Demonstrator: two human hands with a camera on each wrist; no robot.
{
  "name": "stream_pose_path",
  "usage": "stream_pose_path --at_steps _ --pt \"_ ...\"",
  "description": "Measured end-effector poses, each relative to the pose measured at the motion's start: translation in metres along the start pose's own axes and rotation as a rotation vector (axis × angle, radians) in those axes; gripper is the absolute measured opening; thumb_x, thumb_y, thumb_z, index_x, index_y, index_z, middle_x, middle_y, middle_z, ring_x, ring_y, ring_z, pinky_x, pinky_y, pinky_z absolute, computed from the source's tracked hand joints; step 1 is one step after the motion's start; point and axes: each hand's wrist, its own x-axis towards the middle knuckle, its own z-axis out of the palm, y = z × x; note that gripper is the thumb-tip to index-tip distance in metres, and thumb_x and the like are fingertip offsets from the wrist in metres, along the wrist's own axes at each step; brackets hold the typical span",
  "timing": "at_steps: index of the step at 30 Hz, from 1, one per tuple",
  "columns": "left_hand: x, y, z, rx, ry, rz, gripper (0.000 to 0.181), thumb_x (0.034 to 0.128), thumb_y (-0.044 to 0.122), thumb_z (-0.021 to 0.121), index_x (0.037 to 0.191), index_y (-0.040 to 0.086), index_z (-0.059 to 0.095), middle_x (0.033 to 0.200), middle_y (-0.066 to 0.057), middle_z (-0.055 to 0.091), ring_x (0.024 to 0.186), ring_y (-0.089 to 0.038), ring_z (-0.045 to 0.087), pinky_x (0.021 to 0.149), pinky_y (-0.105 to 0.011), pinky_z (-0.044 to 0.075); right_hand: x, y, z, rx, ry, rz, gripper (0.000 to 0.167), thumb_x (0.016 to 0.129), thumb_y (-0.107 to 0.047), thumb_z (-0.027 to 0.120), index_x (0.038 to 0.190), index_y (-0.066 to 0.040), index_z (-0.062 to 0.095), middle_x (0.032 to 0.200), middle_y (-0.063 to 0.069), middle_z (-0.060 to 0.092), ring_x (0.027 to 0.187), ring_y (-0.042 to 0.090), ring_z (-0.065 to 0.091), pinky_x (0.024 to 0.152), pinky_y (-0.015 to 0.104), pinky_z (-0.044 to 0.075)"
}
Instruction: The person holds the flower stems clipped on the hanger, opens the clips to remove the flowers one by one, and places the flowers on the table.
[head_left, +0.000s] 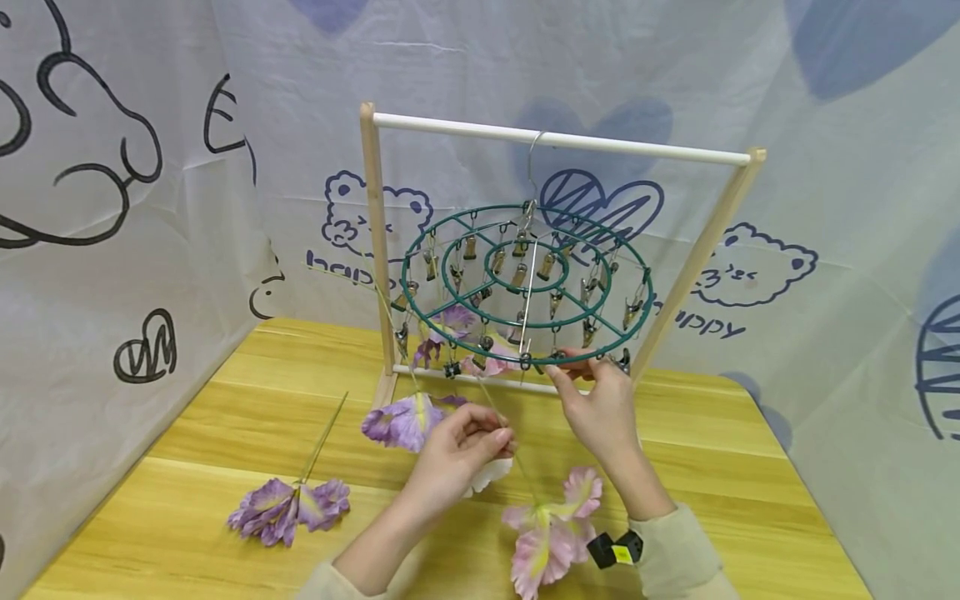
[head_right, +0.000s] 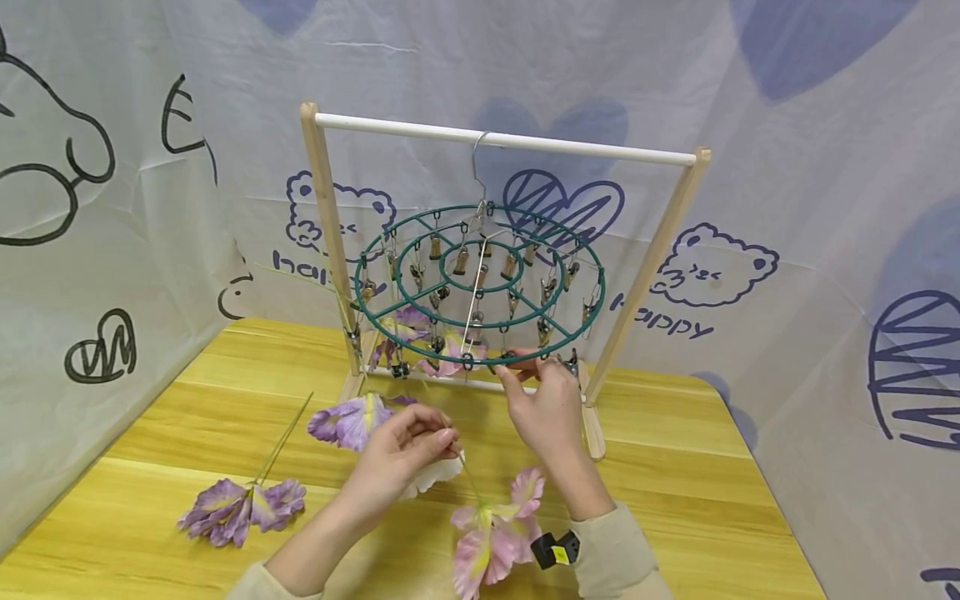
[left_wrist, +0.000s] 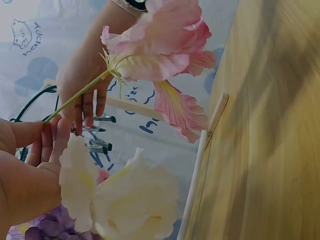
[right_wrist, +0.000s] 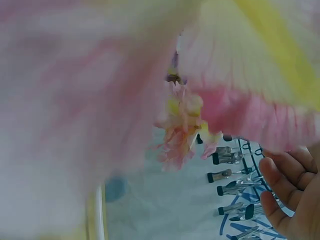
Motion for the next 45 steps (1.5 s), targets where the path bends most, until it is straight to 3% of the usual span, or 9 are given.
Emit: stream_pose_path --at_steps 3,10,16,24,32,38,45 --pt "-0.003 0.005 -0.004 -0.001 -0.001 -0.001 0.023 0.1014 -0.001 0.062 0.118 -0.015 0.054 0.111 -0.026 0.064 0.094 -0.014 0.069 0.089 -0.028 0.062 0.000 0.000 0.000 -0.001 0.004 -0.004 0.026 0.093 -0.012 0.080 0.113 0.002 0.075 0.095 0.015 0.075 0.086 0.030 0.068 0.075 0.039 0.053" --pt "-0.008 0.017 -0.013 -0.016 0.052 -0.020 0.024 0.1009 -0.001 0.063 0.119 -0.014 0.054 0.108 -0.012 0.066 0.094 -0.016 0.068 0.091 -0.030 0.062 0.000 0.001 -0.001 0.001 0.009 -0.011 0.022 0.092 -0.012 0.080 0.108 0.004 0.075 0.107 0.017 0.076 0.089 0.031 0.067 0.077 0.039 0.054" --pt "-0.013 0.027 -0.022 -0.012 0.073 -0.002 0.024 0.1017 0.000 0.062 0.120 -0.013 0.055 0.109 -0.014 0.066 0.095 -0.017 0.067 0.090 -0.031 0.062 -0.001 0.001 -0.001 0.000 0.010 -0.011 0.017 0.093 -0.011 0.080 0.101 0.003 0.075 0.115 0.017 0.075 0.090 0.032 0.067 0.078 0.040 0.053" --pt "-0.019 0.037 -0.035 -0.029 0.101 -0.015 0.024 0.1026 0.003 0.062 0.121 -0.010 0.053 0.109 -0.008 0.063 0.095 -0.017 0.066 0.090 -0.033 0.063 -0.002 0.002 0.000 -0.008 0.025 -0.030 0.017 0.092 -0.010 0.081 0.101 0.003 0.075 0.114 0.016 0.076 0.087 0.030 0.068 0.075 0.039 0.054" --pt "-0.027 0.050 -0.050 -0.016 0.090 0.046 0.018 0.1040 0.004 0.060 0.118 -0.006 0.055 0.107 -0.007 0.061 0.092 -0.016 0.065 0.085 -0.033 0.064 -0.002 0.003 0.000 -0.004 0.032 -0.040 0.017 0.091 -0.009 0.081 0.100 0.003 0.075 0.114 0.016 0.076 0.086 0.030 0.068 0.075 0.038 0.054" --pt "-0.033 0.060 -0.065 -0.011 0.124 0.100 0.010 0.1047 0.004 0.059 0.114 0.003 0.060 0.107 -0.006 0.064 0.093 -0.014 0.065 0.083 -0.033 0.064 -0.003 0.003 0.000 0.003 0.030 -0.040 0.016 0.092 -0.009 0.081 0.100 0.004 0.075 0.115 0.017 0.075 0.087 0.031 0.068 0.076 0.039 0.054" --pt "-0.039 0.066 -0.086 0.027 0.193 0.079 0.010 0.1056 0.004 0.057 0.116 0.005 0.059 0.110 -0.005 0.065 0.098 -0.015 0.064 0.083 -0.033 0.064 -0.003 0.005 0.000 0.007 0.022 -0.030 0.017 0.092 -0.010 0.080 0.101 0.004 0.074 0.115 0.017 0.075 0.090 0.031 0.068 0.078 0.040 0.054"
